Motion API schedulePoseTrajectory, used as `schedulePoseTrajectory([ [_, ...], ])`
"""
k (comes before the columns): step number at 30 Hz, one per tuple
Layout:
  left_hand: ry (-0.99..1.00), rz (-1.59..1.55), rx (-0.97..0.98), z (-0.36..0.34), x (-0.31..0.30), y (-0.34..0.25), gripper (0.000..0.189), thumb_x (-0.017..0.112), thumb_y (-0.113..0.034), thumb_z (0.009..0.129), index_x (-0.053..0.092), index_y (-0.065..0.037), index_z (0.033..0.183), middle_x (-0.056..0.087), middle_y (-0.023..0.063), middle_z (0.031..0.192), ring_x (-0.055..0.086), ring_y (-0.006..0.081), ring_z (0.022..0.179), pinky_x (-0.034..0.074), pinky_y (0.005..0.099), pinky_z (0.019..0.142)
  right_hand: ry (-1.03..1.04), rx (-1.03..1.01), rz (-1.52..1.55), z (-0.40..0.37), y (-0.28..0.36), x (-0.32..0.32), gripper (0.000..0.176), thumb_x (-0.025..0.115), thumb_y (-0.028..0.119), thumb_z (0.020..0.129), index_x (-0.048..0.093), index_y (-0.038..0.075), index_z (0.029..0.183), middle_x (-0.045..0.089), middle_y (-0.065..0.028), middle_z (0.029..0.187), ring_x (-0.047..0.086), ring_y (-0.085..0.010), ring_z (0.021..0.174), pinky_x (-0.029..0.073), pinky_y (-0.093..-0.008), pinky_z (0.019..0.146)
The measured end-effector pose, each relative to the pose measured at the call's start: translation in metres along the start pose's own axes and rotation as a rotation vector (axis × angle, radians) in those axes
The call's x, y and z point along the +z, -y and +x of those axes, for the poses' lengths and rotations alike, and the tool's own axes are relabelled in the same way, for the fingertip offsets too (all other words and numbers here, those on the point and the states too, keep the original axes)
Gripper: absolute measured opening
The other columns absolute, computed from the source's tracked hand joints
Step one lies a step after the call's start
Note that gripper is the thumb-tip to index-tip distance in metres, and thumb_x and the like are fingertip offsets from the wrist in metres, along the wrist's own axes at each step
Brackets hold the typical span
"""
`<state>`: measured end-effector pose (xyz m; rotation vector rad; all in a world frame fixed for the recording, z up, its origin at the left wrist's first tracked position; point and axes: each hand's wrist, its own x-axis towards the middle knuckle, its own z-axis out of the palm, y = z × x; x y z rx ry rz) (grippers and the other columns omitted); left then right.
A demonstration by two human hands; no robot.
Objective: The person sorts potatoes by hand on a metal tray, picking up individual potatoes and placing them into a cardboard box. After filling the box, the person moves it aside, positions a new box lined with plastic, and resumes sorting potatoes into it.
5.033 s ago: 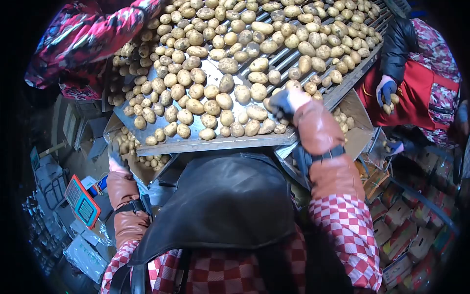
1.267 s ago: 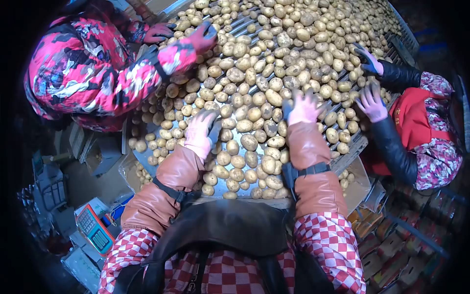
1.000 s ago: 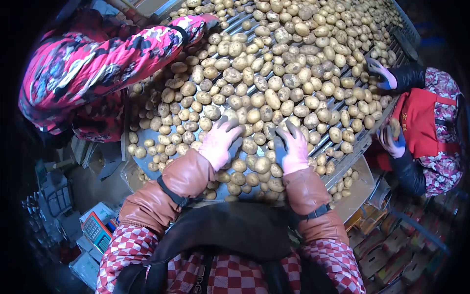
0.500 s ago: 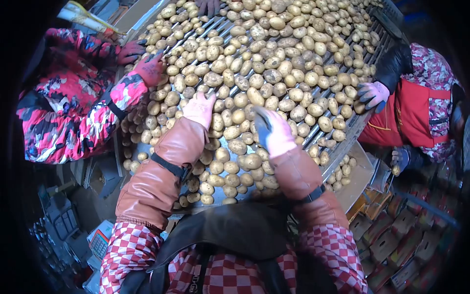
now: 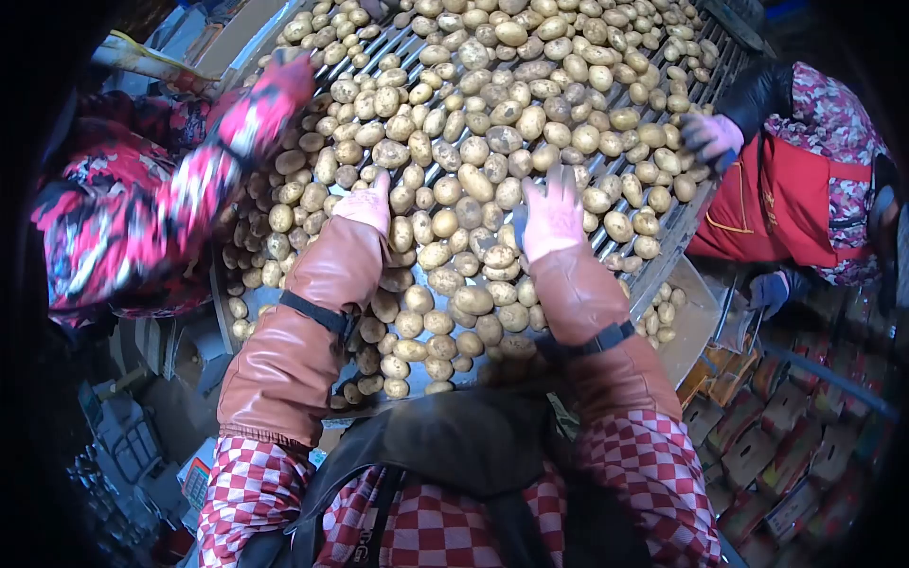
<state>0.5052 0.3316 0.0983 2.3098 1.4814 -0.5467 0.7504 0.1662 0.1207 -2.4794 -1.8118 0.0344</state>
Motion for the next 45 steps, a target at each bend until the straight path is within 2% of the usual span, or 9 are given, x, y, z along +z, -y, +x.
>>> schedulePoseTrajectory([
  [11, -0.016, -1.347, -0.106, -0.093, -0.043, 0.017, 0.063, 0.071, -0.005, 0.078, 0.047, -0.014, 0.136, 0.065, 0.0119, 0.099, 0.066, 0.0253, 0.096, 0.055, 0.0353, 0.079, -0.175, -0.008, 0.421, -0.023, -0.011, -0.017, 0.032, 0.068, 0.015, 0.085, 0.067, 0.013, 0.116, 0.066, -0.0118, 0.114, 0.058, -0.0363, 0.113, 0.045, -0.0439, 0.099],
  [15, 0.089, -1.534, 0.524, -0.129, 0.008, 0.030, 0.051, 0.064, -0.009, 0.090, 0.043, -0.013, 0.136, 0.058, 0.0063, 0.112, 0.064, 0.0218, 0.098, 0.056, 0.0335, 0.077, 0.022, -0.130, 0.740, 0.007, 0.043, -0.022, 0.032, 0.055, 0.013, 0.090, 0.065, 0.013, 0.121, 0.065, -0.0155, 0.114, 0.061, -0.0332, 0.110, 0.048, -0.0418, 0.094],
  [17, 0.512, -2.334, 0.044, -0.148, 0.018, 0.023, 0.043, 0.062, -0.023, 0.094, 0.045, -0.015, 0.133, 0.058, 0.0060, 0.111, 0.063, 0.0217, 0.099, 0.054, 0.0326, 0.074, 0.212, -0.114, 0.595, 0.034, 0.074, -0.048, 0.032, 0.058, 0.016, 0.092, 0.065, 0.016, 0.123, 0.066, -0.0133, 0.116, 0.062, -0.0324, 0.109, 0.048, -0.0414, 0.095],
  [24, 0.613, -2.188, -0.113, -0.177, 0.035, -0.004, 0.033, 0.058, -0.031, 0.097, 0.056, -0.008, 0.119, 0.059, 0.0032, 0.084, 0.057, 0.0152, 0.070, 0.047, 0.0267, 0.061, 0.628, -0.360, 0.023, 0.093, 0.100, -0.006, 0.038, 0.055, 0.014, 0.088, 0.062, 0.019, 0.125, 0.066, -0.0144, 0.118, 0.063, -0.0319, 0.110, 0.048, -0.0418, 0.095],
  [29, 0.814, -2.164, -0.140, -0.179, 0.054, 0.002, 0.038, 0.055, -0.043, 0.098, 0.056, -0.011, 0.119, 0.059, -0.0027, 0.078, 0.057, 0.0137, 0.074, 0.044, 0.0238, 0.058, 0.784, 0.358, 1.469, 0.063, 0.055, -0.037, 0.047, 0.057, 0.025, 0.092, 0.053, 0.012, 0.136, 0.064, -0.0101, 0.121, 0.068, -0.0239, 0.093, 0.057, -0.0340, 0.073],
  [34, 0.516, -1.418, 0.569, -0.190, 0.050, -0.019, 0.042, 0.057, -0.040, 0.096, 0.054, -0.009, 0.124, 0.061, 0.0043, 0.109, 0.060, 0.0166, 0.081, 0.051, 0.0294, 0.067, 0.466, 0.141, 2.168, -0.032, 0.017, -0.032, 0.062, 0.061, 0.009, 0.090, 0.037, 0.005, 0.147, 0.056, -0.0108, 0.127, 0.059, -0.0226, 0.113, 0.055, -0.0326, 0.083],
  [35, 0.804, -1.649, 0.236, -0.193, 0.047, -0.031, 0.040, 0.058, -0.036, 0.096, 0.056, -0.006, 0.121, 0.062, 0.0058, 0.108, 0.060, 0.0160, 0.083, 0.052, 0.0299, 0.070, 0.274, -0.174, 1.497, -0.034, -0.002, -0.006, 0.070, 0.067, 0.002, 0.083, 0.037, 0.004, 0.147, 0.055, -0.0093, 0.128, 0.058, -0.0181, 0.112, 0.052, -0.0316, 0.089],
  [43, 0.590, -1.637, 0.314, -0.193, 0.056, -0.051, 0.020, 0.068, -0.027, 0.090, 0.059, -0.010, 0.097, 0.056, 0.0000, 0.084, 0.053, 0.0089, 0.065, 0.045, 0.0254, 0.055, -0.136, 0.276, 2.022, -0.126, -0.013, -0.079, 0.059, 0.079, 0.003, 0.076, 0.056, 0.005, 0.130, 0.060, -0.0076, 0.122, 0.060, -0.0194, 0.107, 0.051, -0.0326, 0.095],
  [45, 0.759, -1.581, 0.059, -0.214, 0.029, -0.067, 0.032, 0.060, -0.040, 0.094, 0.058, -0.009, 0.099, 0.055, 0.0002, 0.083, 0.055, 0.0102, 0.070, 0.045, 0.0253, 0.056, -0.375, 0.109, 1.217, -0.140, -0.036, -0.063, 0.055, 0.079, 0.003, 0.076, 0.058, 0.005, 0.127, 0.061, -0.0084, 0.121, 0.061, -0.0228, 0.105, 0.054, -0.0356, 0.092],
])
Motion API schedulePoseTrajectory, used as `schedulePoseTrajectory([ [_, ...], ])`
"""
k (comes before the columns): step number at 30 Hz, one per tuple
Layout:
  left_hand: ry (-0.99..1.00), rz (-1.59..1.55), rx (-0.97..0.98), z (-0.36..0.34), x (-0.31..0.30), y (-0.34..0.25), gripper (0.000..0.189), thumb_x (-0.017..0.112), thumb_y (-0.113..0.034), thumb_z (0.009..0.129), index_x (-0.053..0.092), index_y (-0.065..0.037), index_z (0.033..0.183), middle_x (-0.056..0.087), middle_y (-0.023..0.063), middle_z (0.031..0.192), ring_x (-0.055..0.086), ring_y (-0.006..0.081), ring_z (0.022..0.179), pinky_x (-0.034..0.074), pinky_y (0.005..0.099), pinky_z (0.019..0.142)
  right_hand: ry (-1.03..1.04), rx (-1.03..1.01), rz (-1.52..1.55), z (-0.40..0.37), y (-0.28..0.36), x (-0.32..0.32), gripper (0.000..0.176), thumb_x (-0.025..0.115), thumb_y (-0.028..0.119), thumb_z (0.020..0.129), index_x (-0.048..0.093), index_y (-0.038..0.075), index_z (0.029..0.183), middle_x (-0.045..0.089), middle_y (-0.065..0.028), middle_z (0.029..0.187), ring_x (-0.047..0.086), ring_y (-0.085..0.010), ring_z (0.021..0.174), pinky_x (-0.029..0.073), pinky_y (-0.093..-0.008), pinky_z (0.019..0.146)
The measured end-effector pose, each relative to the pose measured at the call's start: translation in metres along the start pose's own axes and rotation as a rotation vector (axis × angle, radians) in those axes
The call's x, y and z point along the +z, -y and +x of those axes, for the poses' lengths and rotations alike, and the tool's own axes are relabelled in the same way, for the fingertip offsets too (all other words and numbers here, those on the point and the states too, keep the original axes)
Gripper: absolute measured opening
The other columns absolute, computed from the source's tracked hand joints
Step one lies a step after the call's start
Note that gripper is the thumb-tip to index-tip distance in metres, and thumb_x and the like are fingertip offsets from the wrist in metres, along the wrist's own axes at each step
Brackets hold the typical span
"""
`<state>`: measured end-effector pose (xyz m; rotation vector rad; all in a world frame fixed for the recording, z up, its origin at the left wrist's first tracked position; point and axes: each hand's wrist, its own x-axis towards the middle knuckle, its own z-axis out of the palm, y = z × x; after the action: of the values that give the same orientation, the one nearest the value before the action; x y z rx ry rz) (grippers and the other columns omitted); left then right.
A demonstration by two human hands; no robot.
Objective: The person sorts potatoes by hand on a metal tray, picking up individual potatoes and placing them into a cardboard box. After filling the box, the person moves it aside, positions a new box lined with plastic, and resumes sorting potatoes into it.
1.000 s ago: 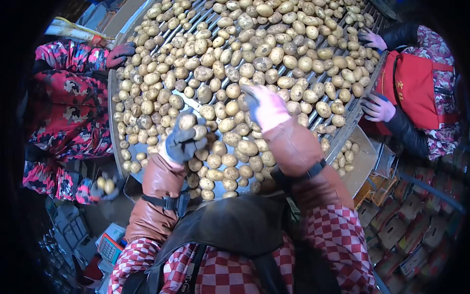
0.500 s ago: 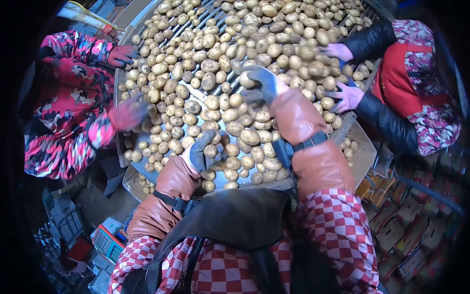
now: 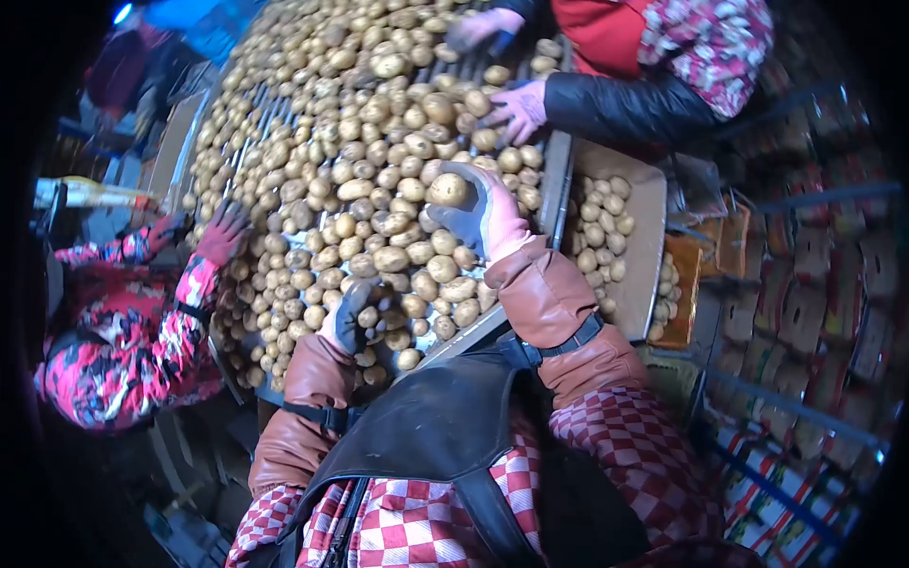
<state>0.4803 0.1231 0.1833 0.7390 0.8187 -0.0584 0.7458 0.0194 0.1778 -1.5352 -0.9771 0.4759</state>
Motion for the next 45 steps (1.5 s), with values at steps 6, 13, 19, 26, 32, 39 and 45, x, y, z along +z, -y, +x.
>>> schedulePoseTrajectory([
  [6, -0.046, -0.032, -0.031, 0.029, -0.011, 0.037, 0.058, 0.040, -0.057, 0.101, 0.056, -0.005, 0.121, 0.063, 0.0081, 0.077, 0.055, 0.0142, 0.055, 0.043, 0.0237, 0.045, -0.305, 0.207, 0.311, -0.041, -0.016, -0.053, 0.048, 0.082, 0.013, 0.077, 0.060, 0.004, 0.118, 0.063, -0.0091, 0.114, 0.062, -0.0219, 0.099, 0.056, -0.0369, 0.089],
  [13, 0.019, -0.037, -0.055, 0.041, 0.018, 0.039, 0.057, 0.043, -0.063, 0.097, 0.060, -0.010, 0.110, 0.061, 0.0038, 0.076, 0.052, 0.0141, 0.048, 0.040, 0.0229, 0.037, -0.545, 0.220, -0.236, -0.077, -0.017, -0.122, 0.055, 0.085, 0.021, 0.075, 0.059, 0.005, 0.122, 0.061, -0.0123, 0.118, 0.062, -0.0213, 0.102, 0.053, -0.0349, 0.089],
  [19, -0.034, 0.070, -0.037, 0.036, -0.002, 0.051, 0.063, 0.036, -0.063, 0.099, 0.059, -0.007, 0.114, 0.061, 0.0051, 0.069, 0.049, 0.0141, 0.041, 0.038, 0.0220, 0.035, -1.083, -0.149, -0.148, -0.123, 0.042, -0.256, 0.058, 0.065, 0.003, 0.092, 0.038, 0.001, 0.144, 0.054, -0.0146, 0.129, 0.057, -0.0223, 0.112, 0.048, -0.0333, 0.098],
  [26, -0.022, -0.108, -0.037, 0.027, 0.018, 0.045, 0.057, 0.043, -0.059, 0.098, 0.060, -0.006, 0.112, 0.062, 0.0034, 0.078, 0.046, 0.0112, 0.045, 0.036, 0.0227, 0.037, -1.123, 0.646, -0.904, -0.141, -0.014, -0.388, 0.062, 0.061, 0.029, 0.096, 0.036, 0.004, 0.147, 0.053, -0.0184, 0.139, 0.055, -0.0263, 0.122, 0.040, -0.0374, 0.106],
  [32, 0.134, -0.367, 0.194, -0.001, 0.018, 0.022, 0.068, 0.057, -0.061, 0.090, 0.045, -0.018, 0.142, 0.060, 0.0108, 0.124, 0.062, 0.0231, 0.107, 0.056, 0.0363, 0.081, -0.765, 0.299, 0.615, -0.135, -0.135, -0.246, 0.045, 0.047, 0.013, 0.103, 0.041, 0.004, 0.146, 0.052, -0.0088, 0.140, 0.048, -0.0221, 0.128, 0.038, -0.0341, 0.109],
  [39, 0.275, -0.777, 0.373, -0.022, -0.030, 0.044, 0.070, 0.050, -0.061, 0.094, 0.032, -0.023, 0.150, 0.042, 0.0167, 0.146, 0.045, 0.0393, 0.132, 0.042, 0.0620, 0.102, -0.147, 0.337, 0.203, -0.072, -0.017, -0.040, 0.051, 0.059, 0.018, 0.098, 0.043, 0.001, 0.144, 0.062, -0.0168, 0.123, 0.062, -0.0214, 0.109, 0.052, -0.0313, 0.087],
  [45, -0.435, 0.432, 1.058, -0.087, -0.075, 0.096, 0.050, 0.065, -0.004, 0.090, 0.050, -0.012, 0.137, 0.054, 0.0157, 0.135, 0.052, 0.0343, 0.127, 0.040, 0.0498, 0.108, 0.237, 0.295, -0.005, -0.039, 0.007, 0.039, 0.043, 0.059, 0.018, 0.099, 0.050, 0.002, 0.139, 0.067, -0.0113, 0.115, 0.065, -0.0173, 0.101, 0.051, -0.0291, 0.088],
])
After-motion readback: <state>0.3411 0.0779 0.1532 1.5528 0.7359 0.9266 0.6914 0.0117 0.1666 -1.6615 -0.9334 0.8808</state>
